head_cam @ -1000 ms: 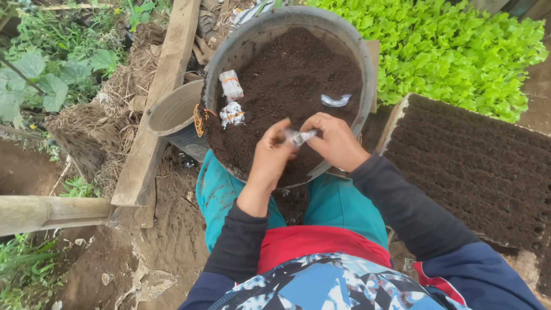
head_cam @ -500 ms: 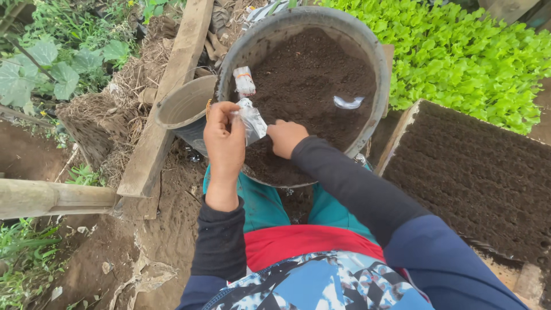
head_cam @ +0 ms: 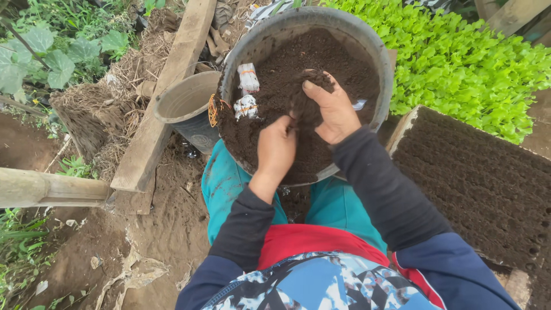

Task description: The person repeatedly scoops soil from a bucket, wraps it with small seed packets, and places the resulting soil balls into a seedling tray. The process is repeated multiple times throughout the clip.

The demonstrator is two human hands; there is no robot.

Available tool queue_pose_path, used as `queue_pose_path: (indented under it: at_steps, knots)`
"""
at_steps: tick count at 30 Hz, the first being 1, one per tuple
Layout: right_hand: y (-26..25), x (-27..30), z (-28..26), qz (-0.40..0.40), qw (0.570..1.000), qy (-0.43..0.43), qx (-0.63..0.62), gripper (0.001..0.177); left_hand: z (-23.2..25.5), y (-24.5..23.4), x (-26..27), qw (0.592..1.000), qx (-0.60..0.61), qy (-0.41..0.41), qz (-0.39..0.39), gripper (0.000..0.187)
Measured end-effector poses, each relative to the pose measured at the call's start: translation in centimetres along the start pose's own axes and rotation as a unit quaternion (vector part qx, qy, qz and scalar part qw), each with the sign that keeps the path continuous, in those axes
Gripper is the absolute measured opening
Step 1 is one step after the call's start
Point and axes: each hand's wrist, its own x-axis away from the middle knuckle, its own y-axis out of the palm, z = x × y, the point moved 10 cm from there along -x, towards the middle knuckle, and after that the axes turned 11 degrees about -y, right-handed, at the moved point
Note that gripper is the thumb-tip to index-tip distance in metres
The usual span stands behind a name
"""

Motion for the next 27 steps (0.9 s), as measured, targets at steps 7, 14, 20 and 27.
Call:
queue_pose_path:
  at_steps: [7, 14, 20, 27]
  knots:
    - [0.2, 2.9, -1.9, 0.083, 0.995, 0.019, 0.044, 0.026, -2.0, 3.7, -0.2, 0.992, 0.120, -0.004, -0.036, 0.015]
    - [0.2, 4.4, -4.1, -0.008, 0.983, -0.083, 0.161, 0.027, -5.4, 6.2, -1.4, 0.975, 0.199, -0.071, -0.062, 0.017]
    - [2.8, 8.7, -8.1, -0.206, 0.690, -0.313, 0.619, 0.019, -6.1, 6.8, -1.2, 0.954, 0.284, -0.078, -0.064, 0.021]
    - [2.6, 9.4, -5.5, -0.312, 0.607, -0.167, 0.711, 0.015, 1.4, 0.8, 1.0, 0.990, 0.129, 0.050, 0.004, 0.023]
